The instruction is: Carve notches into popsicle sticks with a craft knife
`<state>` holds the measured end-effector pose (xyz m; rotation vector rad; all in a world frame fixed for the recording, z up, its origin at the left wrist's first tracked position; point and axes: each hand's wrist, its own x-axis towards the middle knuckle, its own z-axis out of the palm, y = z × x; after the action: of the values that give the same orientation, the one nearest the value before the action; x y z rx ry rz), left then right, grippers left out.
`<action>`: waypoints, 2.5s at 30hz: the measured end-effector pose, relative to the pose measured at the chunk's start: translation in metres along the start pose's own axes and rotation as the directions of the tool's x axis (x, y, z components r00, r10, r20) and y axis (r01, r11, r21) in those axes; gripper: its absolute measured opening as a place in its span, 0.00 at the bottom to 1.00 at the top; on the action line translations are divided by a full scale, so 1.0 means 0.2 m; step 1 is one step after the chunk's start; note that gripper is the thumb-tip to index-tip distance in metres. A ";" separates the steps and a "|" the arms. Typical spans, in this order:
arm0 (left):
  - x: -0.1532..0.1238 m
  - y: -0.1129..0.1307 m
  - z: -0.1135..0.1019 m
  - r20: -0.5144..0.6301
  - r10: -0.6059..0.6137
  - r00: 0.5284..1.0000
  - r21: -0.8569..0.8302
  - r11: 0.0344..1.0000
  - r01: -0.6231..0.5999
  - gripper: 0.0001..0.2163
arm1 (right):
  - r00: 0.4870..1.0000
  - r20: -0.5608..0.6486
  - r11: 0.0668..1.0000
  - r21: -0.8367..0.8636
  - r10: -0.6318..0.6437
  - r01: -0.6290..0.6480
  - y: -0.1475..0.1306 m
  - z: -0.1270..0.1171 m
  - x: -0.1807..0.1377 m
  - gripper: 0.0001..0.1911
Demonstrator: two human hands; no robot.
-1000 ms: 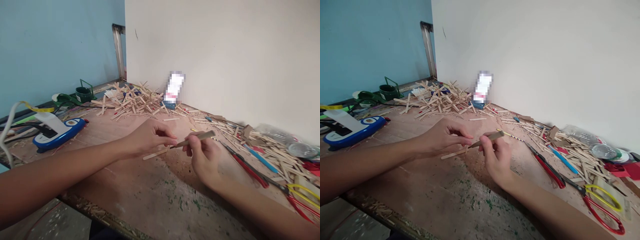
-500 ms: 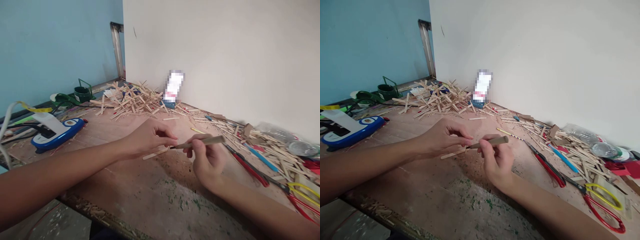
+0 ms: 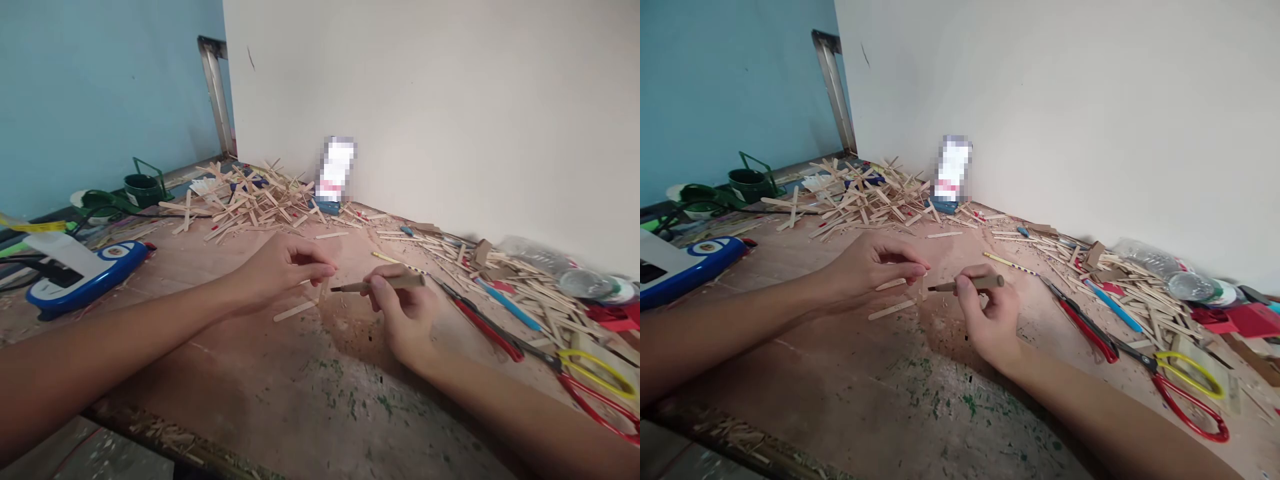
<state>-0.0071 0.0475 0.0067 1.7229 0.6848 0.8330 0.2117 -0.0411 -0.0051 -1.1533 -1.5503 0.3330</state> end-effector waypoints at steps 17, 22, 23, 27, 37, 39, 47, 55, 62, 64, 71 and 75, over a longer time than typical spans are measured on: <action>-0.02 0.03 0.02 0.364 -0.152 0.919 0.172 0.981 0.094 0.06 | 0.986 -0.165 0.996 0.080 -0.023 0.037 0.13 0.02 -0.01 0.11; -0.03 0.05 0.01 0.298 -0.149 0.943 0.225 0.971 0.083 0.13 | 0.989 -0.151 0.994 0.109 0.002 0.014 0.13 0.03 0.00 0.09; -0.03 0.05 0.01 0.266 -0.151 0.952 0.231 0.969 0.089 0.13 | 0.989 -0.147 0.993 0.118 0.011 0.006 0.13 0.04 0.01 0.09; -0.02 0.04 0.00 0.154 -0.079 0.985 0.216 0.975 0.045 0.13 | 0.988 -0.150 0.981 0.192 0.044 -0.015 0.14 0.06 0.03 0.08; 0.01 0.06 -0.06 0.046 0.014 0.999 0.250 0.968 -0.025 0.14 | 0.993 -0.050 0.875 0.479 0.109 -0.072 0.09 0.06 0.02 0.03; 0.01 0.07 -0.06 0.017 0.000 1.000 0.268 0.963 -0.005 0.15 | 0.989 -0.042 0.852 0.515 0.139 -0.098 0.09 0.05 0.03 0.02; 0.04 0.17 -0.11 0.046 -0.082 0.996 0.379 0.924 0.058 0.14 | 0.976 0.022 0.804 0.563 0.217 -0.192 0.00 0.03 0.09 0.08; 0.08 0.26 -0.08 0.184 -0.121 0.976 0.413 0.910 0.035 0.09 | 0.969 0.081 0.808 0.538 0.234 -0.240 -0.11 0.00 0.20 0.08; 0.05 0.16 -0.09 0.261 -0.127 0.957 0.304 0.952 0.044 0.07 | 0.996 -0.012 0.869 0.490 0.089 -0.071 -0.14 0.09 0.16 0.07; 0.02 0.14 -0.08 0.277 -0.141 0.951 0.250 0.966 0.071 0.08 | 0.998 -0.055 0.890 0.455 0.037 -0.008 -0.13 0.10 0.12 0.09; -0.01 0.11 -0.08 0.281 -0.049 0.959 0.227 0.974 -0.017 0.12 | 0.999 -0.005 0.943 0.331 -0.036 0.035 -0.09 0.10 0.04 0.14; -0.02 0.11 -0.07 0.238 0.034 0.971 0.255 0.962 -0.096 0.11 | 1.000 0.020 0.947 0.320 -0.004 -0.003 -0.07 0.11 0.04 0.17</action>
<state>-0.0204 0.0463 0.0304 2.0562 0.6023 0.5898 0.1857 -0.0338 0.0022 -0.8966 -1.4497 0.5754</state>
